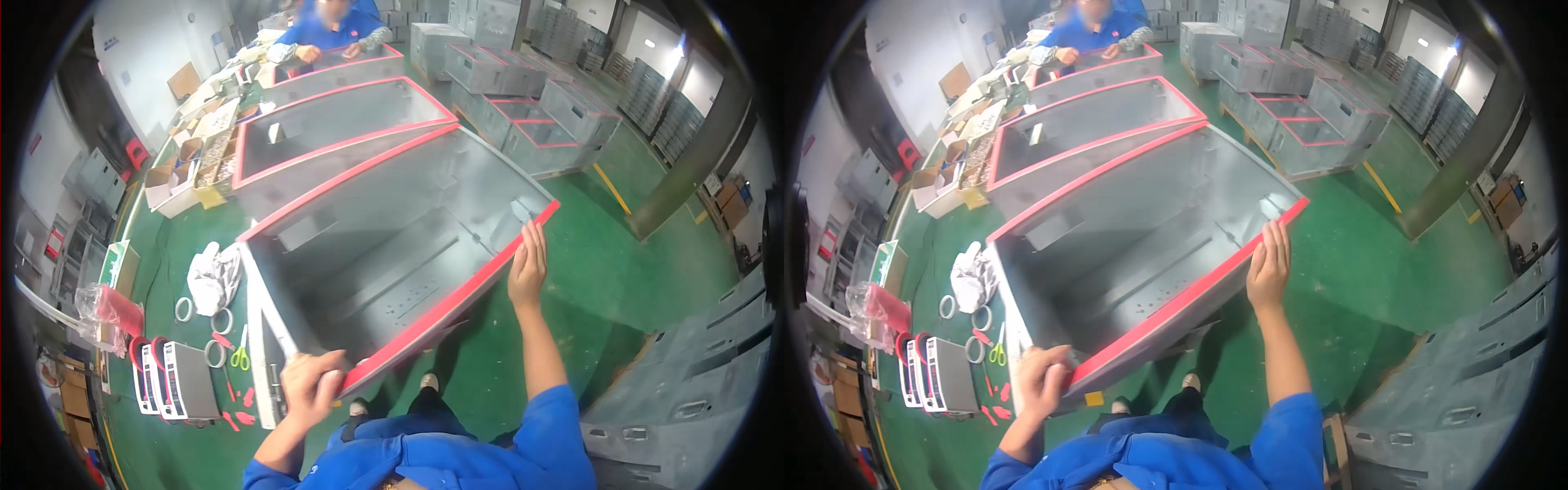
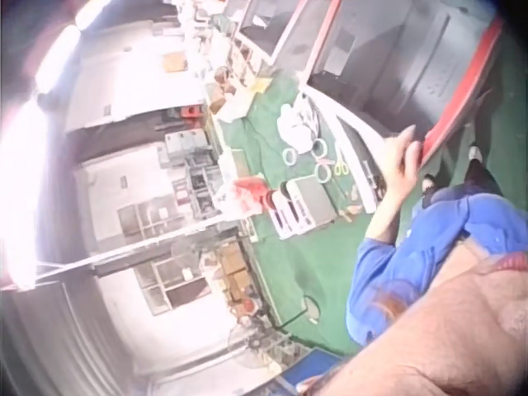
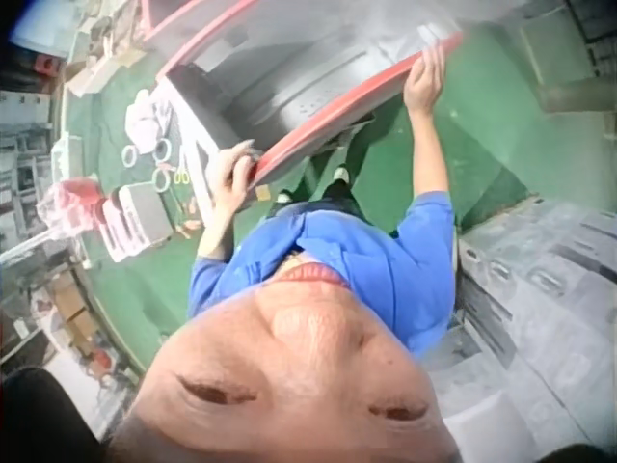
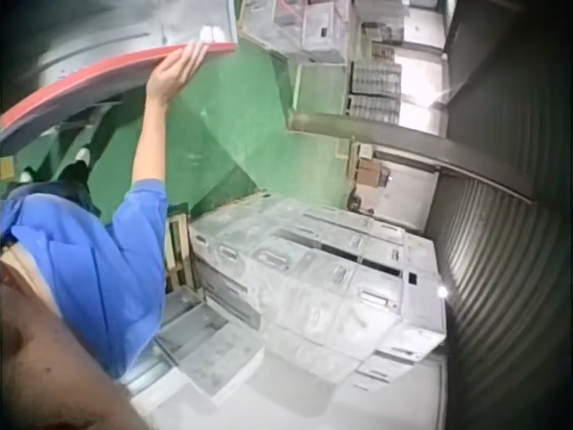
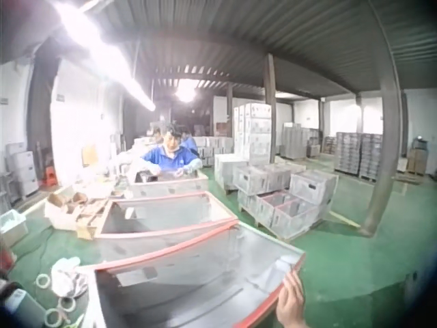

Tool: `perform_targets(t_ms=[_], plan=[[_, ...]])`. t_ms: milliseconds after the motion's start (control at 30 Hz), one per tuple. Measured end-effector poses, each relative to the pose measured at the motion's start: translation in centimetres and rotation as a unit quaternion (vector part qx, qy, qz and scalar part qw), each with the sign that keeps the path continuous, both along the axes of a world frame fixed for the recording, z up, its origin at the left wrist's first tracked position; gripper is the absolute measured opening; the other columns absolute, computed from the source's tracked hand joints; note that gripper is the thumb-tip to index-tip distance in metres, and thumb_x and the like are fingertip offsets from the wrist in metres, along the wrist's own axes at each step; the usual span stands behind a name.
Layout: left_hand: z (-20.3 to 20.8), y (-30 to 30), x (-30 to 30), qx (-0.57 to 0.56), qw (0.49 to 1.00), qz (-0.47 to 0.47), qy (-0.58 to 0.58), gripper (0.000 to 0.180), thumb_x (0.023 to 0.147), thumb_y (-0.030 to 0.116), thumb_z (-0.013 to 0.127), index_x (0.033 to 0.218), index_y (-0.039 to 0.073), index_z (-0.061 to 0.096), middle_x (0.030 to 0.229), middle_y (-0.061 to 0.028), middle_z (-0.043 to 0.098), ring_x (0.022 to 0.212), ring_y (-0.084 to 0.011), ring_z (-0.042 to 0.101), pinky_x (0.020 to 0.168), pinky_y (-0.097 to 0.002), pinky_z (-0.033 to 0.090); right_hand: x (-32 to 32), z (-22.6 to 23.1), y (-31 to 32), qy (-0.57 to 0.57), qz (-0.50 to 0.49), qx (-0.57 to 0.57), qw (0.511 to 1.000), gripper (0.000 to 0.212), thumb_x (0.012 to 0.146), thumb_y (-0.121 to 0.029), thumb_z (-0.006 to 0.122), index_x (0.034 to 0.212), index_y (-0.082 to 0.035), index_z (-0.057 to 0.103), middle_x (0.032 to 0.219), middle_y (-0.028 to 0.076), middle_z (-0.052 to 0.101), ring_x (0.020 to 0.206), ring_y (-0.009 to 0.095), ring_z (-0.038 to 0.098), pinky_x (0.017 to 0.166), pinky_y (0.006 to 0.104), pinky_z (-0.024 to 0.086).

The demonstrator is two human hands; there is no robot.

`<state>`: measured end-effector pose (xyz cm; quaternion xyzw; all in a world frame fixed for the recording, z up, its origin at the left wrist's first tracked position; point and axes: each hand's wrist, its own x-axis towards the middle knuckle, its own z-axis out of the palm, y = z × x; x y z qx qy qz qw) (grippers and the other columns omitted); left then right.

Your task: Applying red tape to the edges of metal enclosures.

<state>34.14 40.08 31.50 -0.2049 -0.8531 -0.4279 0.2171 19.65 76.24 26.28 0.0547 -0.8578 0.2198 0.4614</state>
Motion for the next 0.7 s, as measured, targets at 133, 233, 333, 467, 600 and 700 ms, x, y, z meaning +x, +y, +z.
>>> perform_targets(t_ms=[133,233,333,467,600,700], plan=[[0.1,-2.0,-1.0,0.015,0.991,-0.129,0.03,0.025,0.074,0.01,0.062,0.098,0.001,0.061,0.078,-0.0106,0.062,0.069,-0.0246,0.06,0.063,-0.0333,0.044,7.4,0.2,-9.5,-0.018,0.049,0.026,0.998,0.033,0.09,-0.007,0.035,0.116,0.008,0.049,0.122,0.02,0.05,0.119,0.036,0.042,0.102,0.0444,0.031],[-0.1,-3.8,-1.3,0.084,0.97,-0.222,0.042,0.03,0.077,0.01,0.061,0.105,0.0,0.058,0.1,-0.0155,0.058,0.089,-0.029,0.058,0.077,-0.0361,0.045,13.6,1.1,-16.8,-0.03,0.103,0.062,0.992,0.037,0.09,-0.016,0.038,0.113,0.009,0.051,0.119,0.023,0.051,0.116,0.039,0.045,0.099,0.0489,0.032],[-1.1,-5.0,-1.3,0.144,0.954,-0.259,0.047,0.033,0.078,0.01,0.06,0.109,-0.001,0.056,0.112,-0.0169,0.054,0.1,-0.0308,0.053,0.085,-0.0371,0.042,18.2,1.2,-22.9,-0.063,0.161,0.094,0.98,0.041,0.09,-0.022,0.039,0.113,0.009,0.051,0.118,0.024,0.051,0.113,0.04,0.047,0.097,0.0492,0.035],[-1.3,-5.7,-1.4,0.146,0.942,-0.296,0.065,0.034,0.079,0.013,0.06,0.11,0.0,0.055,0.114,-0.0161,0.052,0.102,-0.0326,0.051,0.088,-0.0389,0.041,21.0,1.1,-26.8,-0.062,0.144,0.093,0.983,0.041,0.089,-0.023,0.041,0.111,0.01,0.053,0.114,0.024,0.054,0.109,0.041,0.05,0.095,0.0499,0.037],[-2.3,-6.0,-1.3,0.051,0.939,-0.311,0.134,0.037,0.082,0.025,0.058,0.111,0.002,0.055,0.108,-0.0141,0.055,0.099,-0.0308,0.052,0.084,-0.0396,0.041,21.0,1.5,-27.6,-0.044,0.181,0.095,0.978,0.031,0.082,-0.013,0.051,0.102,0.01,0.057,0.109,0.025,0.055,0.105,0.041,0.053,0.092,0.0484,0.041],[-2.0,-6.0,-1.4,0.02,0.928,-0.333,0.167,0.04,0.082,0.03,0.057,0.111,0.002,0.055,0.107,-0.0129,0.056,0.095,-0.0292,0.053,0.081,-0.0392,0.04,21.4,1.6,-27.8,-0.025,0.18,0.098,0.978,0.026,0.079,-0.009,0.055,0.097,0.01,0.059,0.107,0.025,0.056,0.103,0.04,0.054,0.091,0.0467,0.043]])
